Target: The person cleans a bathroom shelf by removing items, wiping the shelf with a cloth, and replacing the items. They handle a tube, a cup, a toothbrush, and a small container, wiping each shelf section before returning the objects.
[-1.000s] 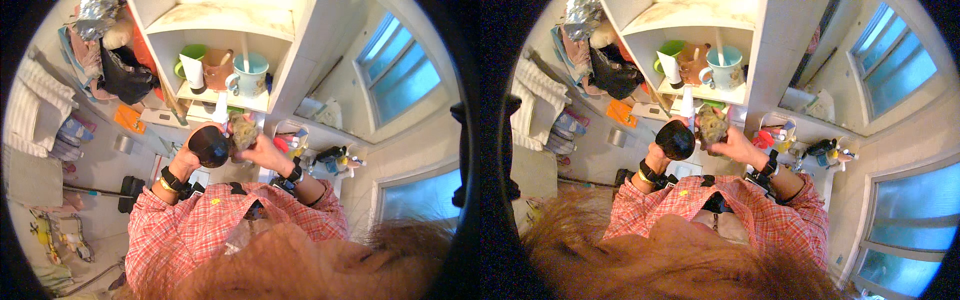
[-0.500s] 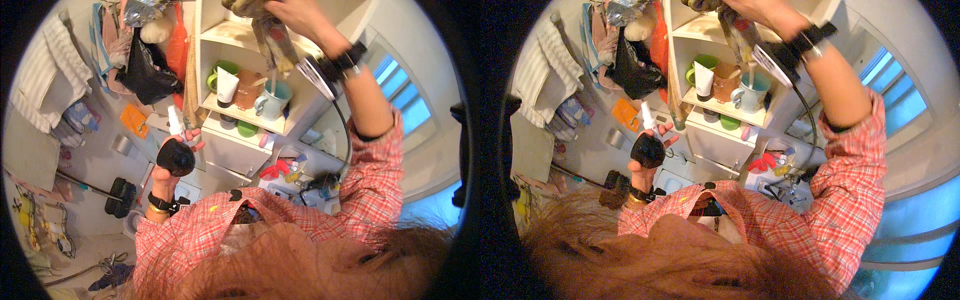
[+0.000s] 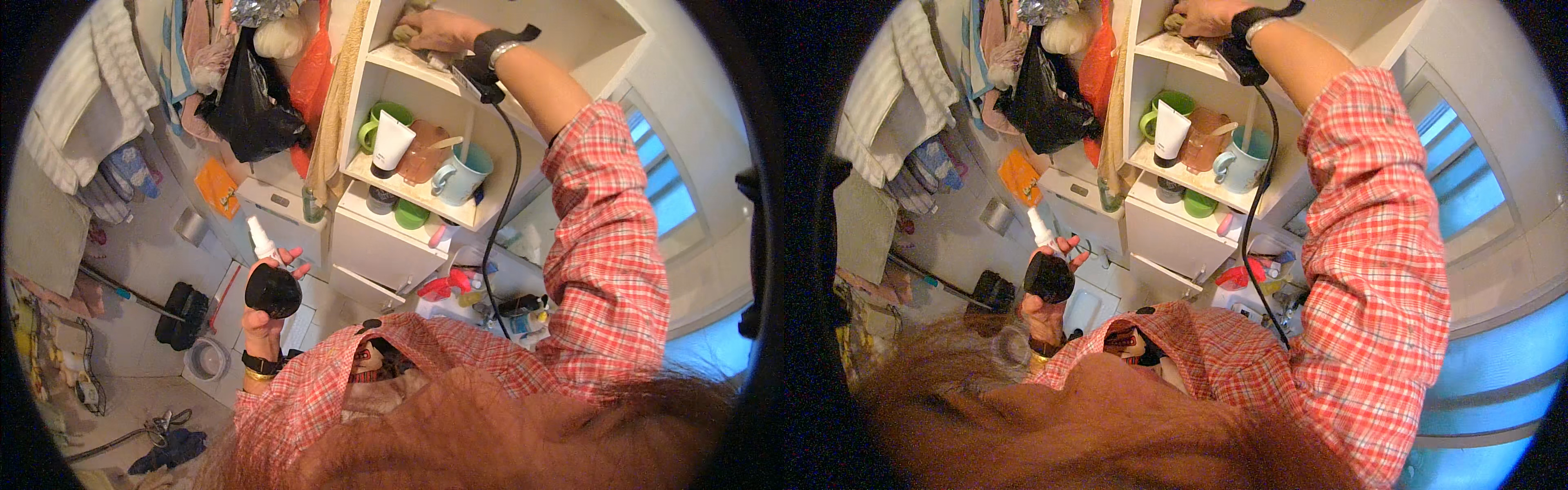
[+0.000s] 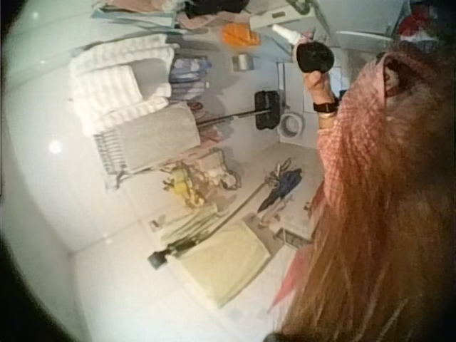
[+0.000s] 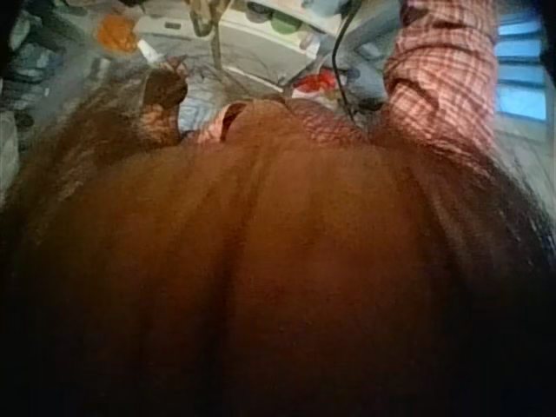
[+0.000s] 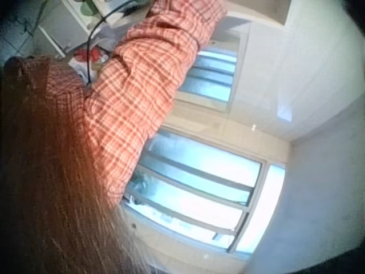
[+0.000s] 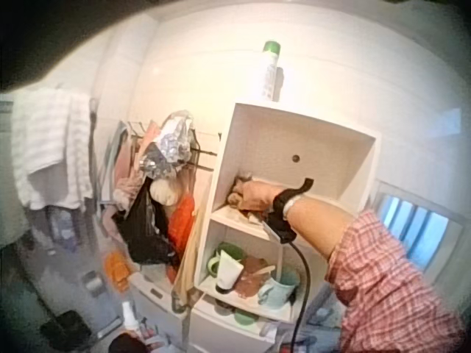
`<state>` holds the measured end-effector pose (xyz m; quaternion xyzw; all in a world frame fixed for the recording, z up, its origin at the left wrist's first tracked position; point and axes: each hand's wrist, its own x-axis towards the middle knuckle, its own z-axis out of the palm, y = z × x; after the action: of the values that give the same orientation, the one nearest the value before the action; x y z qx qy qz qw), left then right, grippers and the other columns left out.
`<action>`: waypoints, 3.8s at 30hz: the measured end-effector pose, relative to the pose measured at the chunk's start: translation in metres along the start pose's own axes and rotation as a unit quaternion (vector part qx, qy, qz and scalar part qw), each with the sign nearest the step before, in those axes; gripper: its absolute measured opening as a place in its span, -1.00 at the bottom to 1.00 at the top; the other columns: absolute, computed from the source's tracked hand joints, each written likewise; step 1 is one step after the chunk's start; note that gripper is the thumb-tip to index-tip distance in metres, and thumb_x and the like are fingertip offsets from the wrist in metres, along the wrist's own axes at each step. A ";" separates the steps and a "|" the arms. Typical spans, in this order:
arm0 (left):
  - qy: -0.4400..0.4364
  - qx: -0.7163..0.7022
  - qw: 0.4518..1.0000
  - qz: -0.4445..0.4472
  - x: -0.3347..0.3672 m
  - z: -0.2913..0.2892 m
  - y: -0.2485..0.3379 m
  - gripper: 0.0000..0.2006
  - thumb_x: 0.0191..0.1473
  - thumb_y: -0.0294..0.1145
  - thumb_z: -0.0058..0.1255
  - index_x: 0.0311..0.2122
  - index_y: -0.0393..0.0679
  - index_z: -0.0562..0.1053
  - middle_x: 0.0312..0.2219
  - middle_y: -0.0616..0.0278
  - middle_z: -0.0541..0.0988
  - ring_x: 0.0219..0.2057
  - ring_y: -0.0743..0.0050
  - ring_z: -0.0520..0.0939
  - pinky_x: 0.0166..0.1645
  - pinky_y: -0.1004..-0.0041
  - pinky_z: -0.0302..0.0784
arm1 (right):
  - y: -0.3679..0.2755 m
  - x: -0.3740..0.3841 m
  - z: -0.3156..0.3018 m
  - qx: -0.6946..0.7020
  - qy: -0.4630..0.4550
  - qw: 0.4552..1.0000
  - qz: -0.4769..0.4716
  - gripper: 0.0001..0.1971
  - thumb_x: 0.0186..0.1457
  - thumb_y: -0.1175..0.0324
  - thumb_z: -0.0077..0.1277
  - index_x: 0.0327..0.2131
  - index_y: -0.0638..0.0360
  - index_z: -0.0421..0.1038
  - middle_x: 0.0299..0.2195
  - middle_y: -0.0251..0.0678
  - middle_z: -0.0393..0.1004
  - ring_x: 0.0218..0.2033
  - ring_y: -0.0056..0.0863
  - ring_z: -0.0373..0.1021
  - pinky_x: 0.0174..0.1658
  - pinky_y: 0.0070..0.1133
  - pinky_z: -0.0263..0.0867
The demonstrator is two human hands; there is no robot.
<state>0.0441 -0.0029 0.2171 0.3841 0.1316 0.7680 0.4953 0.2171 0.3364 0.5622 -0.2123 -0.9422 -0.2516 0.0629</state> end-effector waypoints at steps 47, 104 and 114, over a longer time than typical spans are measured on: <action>0.151 0.072 0.986 -0.016 -0.062 0.000 0.027 -0.20 -0.40 -0.01 0.30 -0.01 -0.27 0.34 -0.06 0.05 0.37 0.06 0.00 0.41 0.07 0.17 0.43 | -0.013 0.003 0.000 0.123 -0.077 0.988 0.050 -0.55 0.07 0.35 -0.10 0.04 0.35 0.32 -0.18 0.07 0.49 -0.17 -0.07 0.44 -0.01 -0.41 0.31; 0.148 0.110 0.982 -0.034 -0.045 -0.006 0.011 -0.18 -0.34 -0.05 0.30 0.05 -0.29 0.30 -0.05 0.06 0.37 0.06 0.06 0.43 0.05 0.23 0.48 | -0.004 -0.097 -0.063 -0.030 -0.031 0.996 0.081 -0.59 -0.08 0.51 -0.01 -0.07 0.06 0.46 -0.20 -0.20 0.52 -0.21 -0.16 0.39 -0.11 -0.38 0.34; 0.132 0.070 0.987 -0.056 -0.041 -0.007 -0.022 -0.17 -0.37 -0.03 0.32 0.03 -0.29 0.31 -0.05 0.05 0.37 0.06 0.04 0.43 0.06 0.21 0.48 | 0.034 -0.054 -0.019 -0.028 -0.194 0.980 0.029 -0.50 -0.09 0.55 -0.16 -0.01 0.01 0.43 -0.29 -0.03 0.53 -0.32 -0.06 0.47 -0.21 -0.30 0.37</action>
<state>0.0629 -0.0263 0.1807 0.3050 0.2707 0.7722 0.4873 0.2802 0.3332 0.5819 -0.2863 -0.9226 -0.2296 -0.1192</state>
